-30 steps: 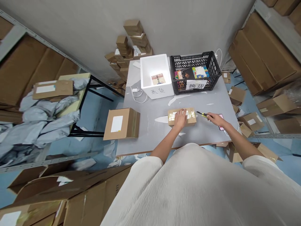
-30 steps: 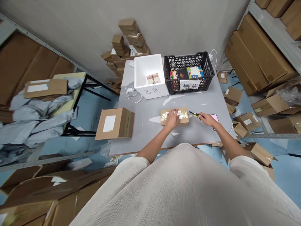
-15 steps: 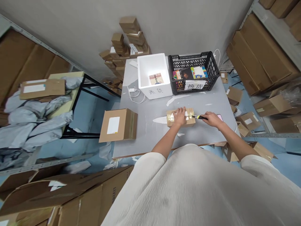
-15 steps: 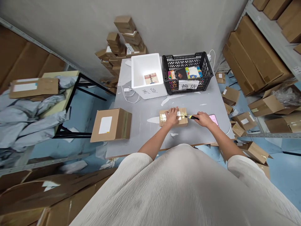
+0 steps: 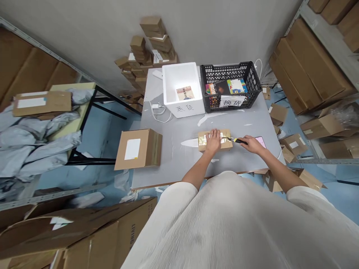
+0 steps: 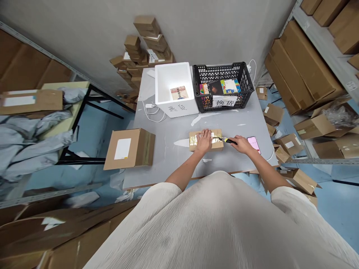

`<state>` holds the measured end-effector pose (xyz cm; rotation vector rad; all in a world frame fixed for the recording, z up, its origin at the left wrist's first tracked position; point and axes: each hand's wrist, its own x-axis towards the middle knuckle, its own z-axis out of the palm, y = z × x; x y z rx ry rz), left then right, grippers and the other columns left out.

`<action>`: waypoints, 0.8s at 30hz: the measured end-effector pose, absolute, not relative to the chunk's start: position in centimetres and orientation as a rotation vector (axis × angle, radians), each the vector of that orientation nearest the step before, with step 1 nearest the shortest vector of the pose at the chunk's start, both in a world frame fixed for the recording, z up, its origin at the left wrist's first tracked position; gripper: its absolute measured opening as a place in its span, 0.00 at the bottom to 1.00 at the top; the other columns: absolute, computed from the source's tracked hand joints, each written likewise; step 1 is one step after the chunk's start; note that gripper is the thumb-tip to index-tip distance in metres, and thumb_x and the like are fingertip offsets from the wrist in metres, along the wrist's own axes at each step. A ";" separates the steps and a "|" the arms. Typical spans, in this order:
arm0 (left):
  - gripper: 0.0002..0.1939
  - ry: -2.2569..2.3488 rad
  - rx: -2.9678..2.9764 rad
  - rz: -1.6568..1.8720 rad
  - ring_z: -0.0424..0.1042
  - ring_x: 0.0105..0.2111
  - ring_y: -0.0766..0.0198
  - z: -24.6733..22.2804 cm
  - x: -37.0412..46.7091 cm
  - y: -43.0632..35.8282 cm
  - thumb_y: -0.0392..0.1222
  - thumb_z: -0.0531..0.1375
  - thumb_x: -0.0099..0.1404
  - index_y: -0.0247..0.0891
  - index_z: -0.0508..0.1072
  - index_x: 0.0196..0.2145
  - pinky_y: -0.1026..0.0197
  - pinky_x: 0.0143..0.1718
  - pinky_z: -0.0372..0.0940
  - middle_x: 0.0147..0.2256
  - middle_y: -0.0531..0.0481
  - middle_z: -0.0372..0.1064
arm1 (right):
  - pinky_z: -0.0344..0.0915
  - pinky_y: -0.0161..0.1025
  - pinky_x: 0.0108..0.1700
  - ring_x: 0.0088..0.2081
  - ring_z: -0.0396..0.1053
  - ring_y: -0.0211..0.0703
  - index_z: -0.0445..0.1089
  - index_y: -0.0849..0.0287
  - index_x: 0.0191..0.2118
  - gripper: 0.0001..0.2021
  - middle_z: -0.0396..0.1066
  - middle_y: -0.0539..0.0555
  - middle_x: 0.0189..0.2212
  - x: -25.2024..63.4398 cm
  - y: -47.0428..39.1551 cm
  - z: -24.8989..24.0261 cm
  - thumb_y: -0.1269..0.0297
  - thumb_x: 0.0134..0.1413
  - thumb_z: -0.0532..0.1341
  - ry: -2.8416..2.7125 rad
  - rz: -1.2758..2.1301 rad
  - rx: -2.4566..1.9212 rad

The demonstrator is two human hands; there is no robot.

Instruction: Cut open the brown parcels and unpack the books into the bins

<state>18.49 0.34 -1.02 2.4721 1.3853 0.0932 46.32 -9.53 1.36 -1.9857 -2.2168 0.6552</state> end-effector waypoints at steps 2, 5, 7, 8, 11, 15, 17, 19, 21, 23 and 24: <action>0.33 1.397 2.464 0.088 0.51 0.80 0.44 -0.9 18.5 0.3 0.45 0.41 0.83 0.36 0.59 0.80 0.34 0.76 0.49 0.79 0.34 0.55 | 0.70 0.47 0.56 0.51 0.75 0.58 0.75 0.53 0.71 0.25 0.78 0.64 0.51 45.3 -9.6 0.5 0.56 0.77 0.57 -2.173 0.610 -2.001; 0.33 1.404 2.450 0.075 0.50 0.80 0.46 -0.8 18.3 0.2 0.45 0.40 0.84 0.37 0.59 0.80 0.34 0.77 0.48 0.79 0.35 0.54 | 0.70 0.50 0.58 0.52 0.74 0.60 0.75 0.54 0.71 0.26 0.78 0.65 0.51 44.9 -9.8 -0.4 0.55 0.76 0.56 -2.117 0.554 -2.031; 0.33 1.393 2.441 0.071 0.50 0.81 0.48 -0.8 18.2 0.2 0.45 0.41 0.84 0.39 0.58 0.80 0.35 0.77 0.46 0.80 0.37 0.54 | 0.69 0.53 0.59 0.53 0.73 0.62 0.74 0.56 0.71 0.27 0.77 0.66 0.51 45.7 -10.1 -0.4 0.54 0.76 0.54 -2.038 0.505 -2.067; 0.33 1.386 2.437 0.071 0.49 0.81 0.48 -0.9 18.2 0.2 0.44 0.42 0.83 0.40 0.57 0.80 0.35 0.78 0.46 0.80 0.37 0.54 | 0.70 0.55 0.59 0.53 0.73 0.63 0.74 0.57 0.71 0.28 0.77 0.67 0.51 46.4 -10.2 -0.3 0.53 0.76 0.53 -1.979 0.477 -2.095; 0.33 1.390 2.420 0.075 0.48 0.81 0.47 -1.0 18.3 0.2 0.44 0.44 0.82 0.41 0.56 0.81 0.34 0.79 0.44 0.80 0.37 0.53 | 0.70 0.57 0.59 0.54 0.73 0.66 0.72 0.57 0.72 0.29 0.78 0.67 0.52 48.6 -10.4 0.1 0.51 0.74 0.54 -1.795 0.440 -2.156; 0.34 1.391 2.389 0.079 0.46 0.82 0.46 -0.7 18.4 0.1 0.46 0.47 0.81 0.39 0.57 0.80 0.34 0.80 0.41 0.81 0.37 0.51 | 0.70 0.57 0.60 0.57 0.72 0.67 0.74 0.57 0.68 0.29 0.78 0.66 0.54 48.8 -9.6 0.1 0.49 0.70 0.59 -1.719 0.506 -2.136; 0.34 1.376 2.373 0.072 0.44 0.82 0.45 -0.4 17.8 -0.2 0.48 0.49 0.81 0.39 0.57 0.80 0.33 0.80 0.39 0.81 0.37 0.49 | 0.70 0.56 0.60 0.56 0.73 0.65 0.77 0.56 0.65 0.27 0.78 0.65 0.53 47.6 -8.5 -0.1 0.48 0.70 0.59 -1.710 0.564 -2.100; 0.35 1.381 2.357 0.074 0.42 0.82 0.45 -0.1 16.6 -0.7 0.53 0.52 0.80 0.40 0.59 0.79 0.33 0.80 0.39 0.81 0.37 0.48 | 0.70 0.56 0.60 0.56 0.73 0.64 0.78 0.56 0.63 0.25 0.79 0.65 0.53 46.0 -6.9 -0.2 0.48 0.69 0.60 -1.734 0.616 -2.035; 0.36 1.399 2.350 0.089 0.44 0.82 0.43 0.1 14.9 -1.6 0.58 0.57 0.79 0.43 0.60 0.78 0.34 0.80 0.42 0.81 0.37 0.48 | 0.70 0.55 0.61 0.57 0.73 0.64 0.77 0.56 0.63 0.25 0.79 0.65 0.54 44.2 -4.8 -0.3 0.48 0.69 0.60 -1.796 0.652 -1.953; 0.37 1.438 2.343 0.107 0.51 0.79 0.40 0.0 13.2 -2.7 0.58 0.61 0.77 0.44 0.63 0.76 0.36 0.77 0.49 0.79 0.35 0.52 | 0.68 0.55 0.63 0.59 0.73 0.63 0.77 0.58 0.62 0.25 0.78 0.66 0.57 42.3 -2.4 -0.3 0.49 0.69 0.60 -1.889 0.671 -1.871; 0.34 1.472 2.330 0.116 0.56 0.76 0.39 -0.1 12.5 -3.2 0.56 0.61 0.77 0.44 0.65 0.75 0.37 0.75 0.54 0.77 0.34 0.57 | 0.67 0.55 0.64 0.61 0.72 0.64 0.78 0.58 0.61 0.25 0.78 0.67 0.59 41.4 -1.2 -0.3 0.50 0.68 0.60 -1.942 0.677 -1.836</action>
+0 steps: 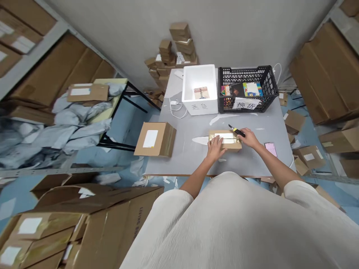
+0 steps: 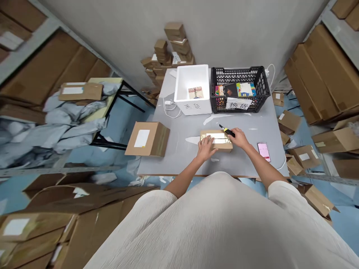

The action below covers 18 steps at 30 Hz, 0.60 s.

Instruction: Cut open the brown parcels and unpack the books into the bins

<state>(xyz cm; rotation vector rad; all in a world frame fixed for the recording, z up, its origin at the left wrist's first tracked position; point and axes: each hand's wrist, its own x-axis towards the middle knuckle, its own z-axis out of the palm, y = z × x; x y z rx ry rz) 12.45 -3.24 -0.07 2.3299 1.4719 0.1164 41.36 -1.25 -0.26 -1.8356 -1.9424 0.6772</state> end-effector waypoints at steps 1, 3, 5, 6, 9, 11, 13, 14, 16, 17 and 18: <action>0.30 1.508 2.306 0.122 0.62 0.73 0.40 -0.2 11.8 -3.8 0.54 0.60 0.78 0.43 0.67 0.73 0.39 0.72 0.58 0.73 0.34 0.62 | 0.67 0.56 0.64 0.62 0.71 0.64 0.78 0.58 0.60 0.24 0.78 0.67 0.60 40.4 -0.2 -0.3 0.50 0.68 0.61 -1.996 0.687 -1.808; 0.21 1.564 2.225 0.125 0.72 0.63 0.46 -0.4 11.0 -4.8 0.49 0.54 0.82 0.43 0.72 0.66 0.45 0.65 0.66 0.64 0.36 0.71 | 0.66 0.56 0.63 0.62 0.71 0.65 0.79 0.57 0.58 0.22 0.78 0.66 0.61 38.7 1.5 -0.4 0.51 0.66 0.61 -2.092 0.721 -1.783; 0.18 1.581 2.137 0.127 0.76 0.55 0.50 -0.6 10.8 -5.6 0.45 0.49 0.84 0.43 0.74 0.61 0.50 0.57 0.71 0.58 0.40 0.74 | 0.65 0.56 0.62 0.61 0.72 0.65 0.79 0.56 0.56 0.20 0.80 0.65 0.58 37.4 2.3 -0.5 0.52 0.66 0.61 -2.160 0.760 -1.792; 0.18 1.587 2.102 0.133 0.77 0.52 0.52 -0.7 10.9 -5.8 0.44 0.48 0.84 0.43 0.74 0.60 0.52 0.54 0.72 0.57 0.41 0.74 | 0.65 0.57 0.62 0.60 0.72 0.65 0.79 0.56 0.55 0.20 0.81 0.65 0.57 37.1 2.4 -0.6 0.52 0.66 0.61 -2.178 0.770 -1.806; 0.17 1.616 2.059 0.169 0.77 0.52 0.51 -0.7 11.3 -6.0 0.45 0.50 0.84 0.42 0.72 0.61 0.53 0.52 0.74 0.59 0.40 0.72 | 0.64 0.59 0.61 0.59 0.72 0.67 0.79 0.57 0.56 0.21 0.81 0.66 0.56 37.0 2.0 -0.6 0.50 0.67 0.60 -2.171 0.755 -1.869; 0.17 1.611 2.065 0.194 0.77 0.54 0.51 -0.8 11.5 -5.6 0.46 0.50 0.84 0.42 0.71 0.62 0.52 0.54 0.73 0.60 0.39 0.71 | 0.65 0.60 0.59 0.58 0.73 0.68 0.79 0.57 0.57 0.23 0.81 0.67 0.56 37.6 1.4 -0.6 0.49 0.67 0.60 -2.129 0.720 -1.915; 0.17 1.575 2.087 0.230 0.76 0.56 0.51 -0.9 11.7 -4.9 0.45 0.51 0.83 0.41 0.71 0.62 0.51 0.58 0.72 0.62 0.39 0.70 | 0.66 0.59 0.59 0.56 0.74 0.68 0.79 0.57 0.59 0.24 0.81 0.68 0.56 38.3 0.4 -0.5 0.48 0.68 0.59 -2.078 0.701 -1.955; 0.17 1.555 2.098 0.254 0.75 0.58 0.50 -0.9 11.9 -4.4 0.44 0.52 0.83 0.41 0.72 0.62 0.50 0.61 0.71 0.63 0.38 0.69 | 0.66 0.59 0.59 0.56 0.74 0.67 0.78 0.57 0.59 0.24 0.82 0.67 0.56 38.6 -0.2 -0.5 0.48 0.68 0.59 -2.053 0.710 -1.972; 0.17 1.515 2.116 0.301 0.73 0.61 0.50 -1.0 12.1 -3.2 0.43 0.52 0.82 0.41 0.71 0.62 0.49 0.65 0.69 0.65 0.38 0.67 | 0.68 0.58 0.59 0.54 0.76 0.66 0.76 0.57 0.59 0.24 0.82 0.66 0.54 38.8 -1.7 -0.4 0.47 0.68 0.59 -1.989 0.777 -1.992; 0.18 1.494 2.124 0.315 0.72 0.63 0.50 -1.0 12.2 -2.6 0.42 0.52 0.81 0.40 0.71 0.63 0.49 0.67 0.68 0.66 0.38 0.66 | 0.69 0.56 0.58 0.53 0.76 0.64 0.75 0.56 0.59 0.24 0.82 0.64 0.53 38.7 -2.6 -0.4 0.47 0.68 0.59 -1.945 0.830 -1.988; 0.18 1.471 2.133 0.319 0.70 0.64 0.50 -1.0 12.3 -2.0 0.42 0.52 0.81 0.40 0.71 0.63 0.49 0.68 0.67 0.67 0.37 0.65 | 0.70 0.55 0.57 0.52 0.77 0.62 0.74 0.56 0.58 0.23 0.83 0.63 0.53 38.6 -3.6 -0.5 0.46 0.68 0.58 -1.888 0.890 -1.973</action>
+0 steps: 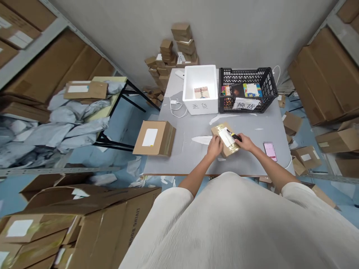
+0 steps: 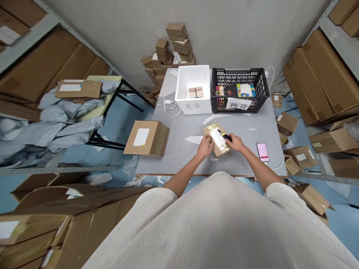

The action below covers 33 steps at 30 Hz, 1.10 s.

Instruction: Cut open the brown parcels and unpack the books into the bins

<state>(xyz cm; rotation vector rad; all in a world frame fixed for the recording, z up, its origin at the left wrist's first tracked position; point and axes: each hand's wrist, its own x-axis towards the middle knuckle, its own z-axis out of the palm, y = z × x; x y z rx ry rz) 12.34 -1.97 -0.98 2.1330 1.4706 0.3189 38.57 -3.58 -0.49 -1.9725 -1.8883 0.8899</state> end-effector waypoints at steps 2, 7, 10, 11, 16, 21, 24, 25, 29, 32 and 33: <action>0.21 1.421 2.161 0.298 0.68 0.68 0.50 -0.8 12.6 -0.8 0.41 0.52 0.80 0.39 0.69 0.66 0.50 0.70 0.65 0.69 0.36 0.64 | 0.72 0.52 0.55 0.50 0.78 0.58 0.72 0.53 0.57 0.22 0.82 0.60 0.53 38.0 -5.4 -0.7 0.45 0.68 0.59 -1.750 1.010 -1.906; 0.28 1.486 2.209 0.189 0.58 0.74 0.45 0.0 14.4 0.7 0.48 0.56 0.79 0.37 0.65 0.72 0.44 0.75 0.57 0.72 0.34 0.62 | 0.73 0.49 0.56 0.50 0.77 0.52 0.70 0.51 0.50 0.20 0.81 0.55 0.51 37.6 -7.9 -1.5 0.41 0.65 0.62 -1.501 1.235 -1.738; 0.39 1.612 2.181 0.151 0.57 0.75 0.37 0.3 16.7 0.3 0.60 0.61 0.76 0.40 0.61 0.76 0.37 0.73 0.57 0.75 0.32 0.59 | 0.73 0.50 0.56 0.48 0.76 0.51 0.70 0.52 0.49 0.21 0.80 0.55 0.49 38.6 -7.6 -1.8 0.40 0.63 0.63 -1.385 1.163 -1.808; 0.43 1.621 2.177 0.132 0.57 0.74 0.35 0.3 17.5 -0.1 0.63 0.62 0.74 0.41 0.59 0.77 0.36 0.72 0.57 0.76 0.32 0.57 | 0.73 0.50 0.56 0.48 0.76 0.51 0.71 0.52 0.49 0.22 0.80 0.55 0.49 39.0 -7.3 -1.8 0.40 0.62 0.64 -1.347 1.133 -1.840; 0.51 1.530 2.233 -0.003 0.56 0.75 0.31 0.1 19.6 -1.6 0.56 0.69 0.68 0.43 0.54 0.80 0.34 0.71 0.56 0.79 0.30 0.50 | 0.73 0.50 0.56 0.51 0.76 0.53 0.71 0.51 0.49 0.24 0.80 0.58 0.52 40.5 -6.2 -1.4 0.37 0.60 0.65 -1.209 1.069 -1.903; 0.55 1.319 2.351 -0.157 0.51 0.78 0.34 0.3 16.4 -1.1 0.41 0.70 0.63 0.46 0.51 0.81 0.34 0.72 0.55 0.81 0.33 0.45 | 0.73 0.52 0.58 0.55 0.76 0.55 0.70 0.52 0.49 0.24 0.80 0.60 0.52 40.6 -6.0 -0.9 0.37 0.60 0.64 -1.155 1.079 -1.888; 0.58 1.052 2.453 -0.247 0.46 0.81 0.40 0.5 13.6 -0.2 0.31 0.68 0.60 0.50 0.47 0.82 0.34 0.75 0.52 0.82 0.37 0.44 | 0.74 0.52 0.58 0.53 0.77 0.54 0.71 0.52 0.47 0.24 0.81 0.58 0.49 40.2 -6.0 -0.8 0.37 0.60 0.65 -1.128 1.131 -1.848; 0.59 0.977 2.474 -0.254 0.45 0.81 0.42 0.6 12.9 0.1 0.30 0.67 0.60 0.51 0.48 0.82 0.35 0.75 0.50 0.82 0.38 0.45 | 0.74 0.52 0.58 0.52 0.77 0.54 0.71 0.52 0.47 0.23 0.81 0.57 0.48 39.9 -6.0 -0.8 0.37 0.60 0.66 -1.124 1.176 -1.826; 0.52 0.934 2.511 -0.203 0.54 0.78 0.45 1.1 11.9 0.1 0.31 0.66 0.63 0.49 0.53 0.80 0.40 0.74 0.53 0.78 0.37 0.55 | 0.77 0.49 0.55 0.51 0.80 0.51 0.69 0.52 0.43 0.19 0.82 0.56 0.47 38.4 -6.1 -0.8 0.41 0.63 0.67 -1.027 1.401 -1.715; 0.43 1.029 2.528 -0.132 0.63 0.73 0.42 1.4 12.5 -0.7 0.39 0.67 0.68 0.45 0.59 0.77 0.43 0.71 0.57 0.72 0.35 0.64 | 0.78 0.49 0.56 0.50 0.83 0.51 0.68 0.52 0.40 0.17 0.84 0.57 0.46 37.6 -6.4 -0.6 0.46 0.64 0.70 -0.919 1.520 -1.676; 0.40 1.046 2.537 -0.127 0.65 0.71 0.42 1.5 12.8 -1.0 0.41 0.68 0.69 0.44 0.61 0.75 0.44 0.70 0.57 0.70 0.35 0.66 | 0.78 0.48 0.55 0.49 0.83 0.51 0.68 0.53 0.40 0.16 0.85 0.58 0.45 37.5 -6.6 -0.5 0.48 0.65 0.70 -0.894 1.553 -1.667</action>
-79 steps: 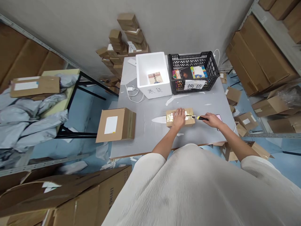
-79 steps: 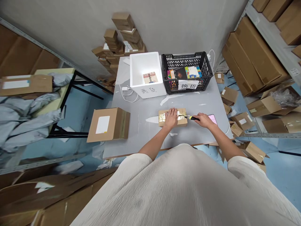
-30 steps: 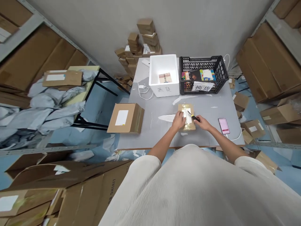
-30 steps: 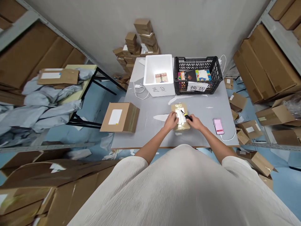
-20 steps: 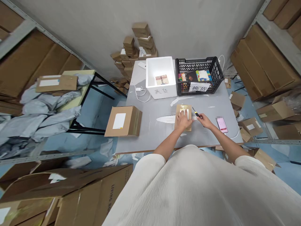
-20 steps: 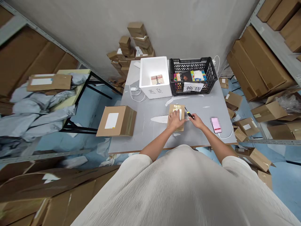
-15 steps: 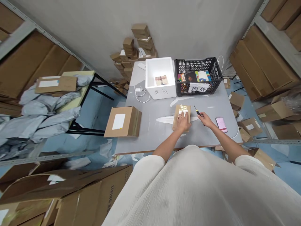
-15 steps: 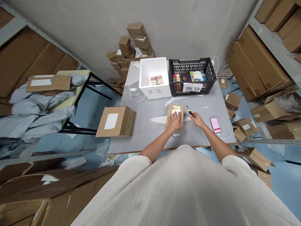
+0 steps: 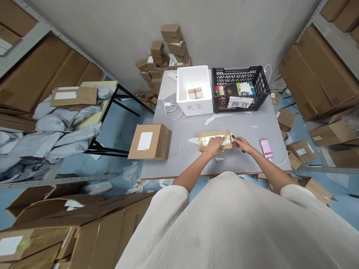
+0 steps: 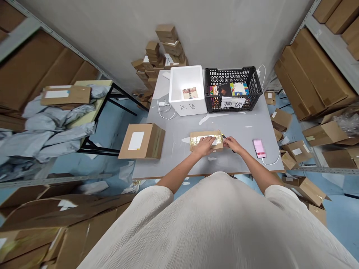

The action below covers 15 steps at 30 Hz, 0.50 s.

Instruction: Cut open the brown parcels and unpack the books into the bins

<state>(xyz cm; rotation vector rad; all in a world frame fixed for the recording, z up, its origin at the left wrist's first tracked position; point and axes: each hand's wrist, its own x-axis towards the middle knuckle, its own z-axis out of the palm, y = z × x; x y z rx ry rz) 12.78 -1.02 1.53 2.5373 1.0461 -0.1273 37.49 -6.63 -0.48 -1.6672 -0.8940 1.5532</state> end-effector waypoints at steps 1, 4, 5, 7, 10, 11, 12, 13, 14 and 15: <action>0.37 1.049 2.549 -0.134 0.66 0.70 0.41 1.6 13.0 -1.3 0.42 0.68 0.70 0.43 0.63 0.73 0.44 0.70 0.58 0.68 0.35 0.68 | 0.78 0.47 0.55 0.48 0.84 0.50 0.68 0.53 0.40 0.16 0.85 0.58 0.45 37.5 -6.8 -0.3 0.49 0.65 0.70 -0.874 1.585 -1.657; 0.30 1.027 2.587 -0.180 0.68 0.67 0.42 1.7 13.3 -1.8 0.40 0.67 0.71 0.42 0.67 0.68 0.45 0.67 0.59 0.65 0.36 0.71 | 0.80 0.43 0.52 0.45 0.84 0.48 0.69 0.53 0.42 0.15 0.85 0.58 0.46 37.9 -7.4 0.1 0.49 0.66 0.70 -0.853 1.662 -1.628; 0.29 1.025 2.597 -0.199 0.69 0.66 0.42 1.7 13.4 -1.8 0.39 0.66 0.71 0.41 0.68 0.67 0.45 0.66 0.59 0.64 0.36 0.71 | 0.80 0.41 0.49 0.44 0.84 0.47 0.71 0.53 0.43 0.15 0.85 0.58 0.47 38.3 -7.5 0.1 0.48 0.66 0.69 -0.864 1.677 -1.628; 0.27 1.037 2.610 -0.234 0.69 0.65 0.43 1.7 13.7 -1.7 0.38 0.66 0.72 0.41 0.69 0.66 0.44 0.66 0.58 0.64 0.36 0.71 | 0.79 0.39 0.42 0.41 0.83 0.46 0.73 0.53 0.46 0.16 0.84 0.57 0.46 39.2 -7.6 0.2 0.46 0.66 0.69 -0.927 1.661 -1.661; 0.27 1.061 2.602 -0.291 0.71 0.63 0.42 1.6 14.3 -1.3 0.37 0.67 0.70 0.40 0.69 0.65 0.42 0.69 0.55 0.63 0.35 0.71 | 0.74 0.35 0.35 0.35 0.78 0.42 0.75 0.55 0.39 0.19 0.82 0.55 0.40 41.2 -7.5 0.1 0.43 0.67 0.66 -1.128 1.538 -1.771; 0.28 1.065 2.592 -0.310 0.71 0.63 0.42 1.6 14.6 -1.2 0.38 0.67 0.70 0.39 0.69 0.65 0.41 0.69 0.55 0.64 0.35 0.71 | 0.72 0.35 0.34 0.33 0.76 0.41 0.74 0.55 0.35 0.20 0.81 0.55 0.37 41.9 -7.4 0.1 0.42 0.68 0.65 -1.206 1.501 -1.803; 0.29 1.067 2.579 -0.328 0.72 0.63 0.42 1.6 14.7 -1.0 0.38 0.68 0.69 0.40 0.69 0.65 0.41 0.69 0.54 0.64 0.35 0.71 | 0.71 0.34 0.32 0.32 0.74 0.40 0.73 0.55 0.33 0.21 0.79 0.54 0.35 42.6 -7.4 0.2 0.42 0.68 0.64 -1.275 1.473 -1.827; 0.29 1.067 2.568 -0.341 0.71 0.63 0.41 1.5 14.9 -0.9 0.38 0.68 0.69 0.40 0.69 0.65 0.40 0.69 0.54 0.63 0.35 0.71 | 0.70 0.34 0.31 0.31 0.73 0.40 0.73 0.55 0.33 0.22 0.79 0.54 0.34 43.3 -7.4 0.3 0.41 0.68 0.64 -1.331 1.458 -1.840; 0.29 1.066 2.560 -0.346 0.71 0.63 0.41 1.5 15.0 -0.8 0.38 0.68 0.69 0.40 0.68 0.65 0.40 0.69 0.55 0.63 0.35 0.71 | 0.69 0.34 0.30 0.30 0.72 0.40 0.73 0.55 0.33 0.22 0.78 0.53 0.33 43.8 -7.4 0.5 0.41 0.68 0.64 -1.379 1.449 -1.845; 0.30 1.065 2.558 -0.342 0.71 0.64 0.41 1.4 15.0 -0.8 0.38 0.68 0.68 0.41 0.68 0.65 0.40 0.69 0.55 0.63 0.35 0.71 | 0.68 0.34 0.29 0.30 0.72 0.40 0.73 0.55 0.35 0.21 0.78 0.53 0.33 44.3 -7.3 0.7 0.41 0.67 0.65 -1.416 1.444 -1.849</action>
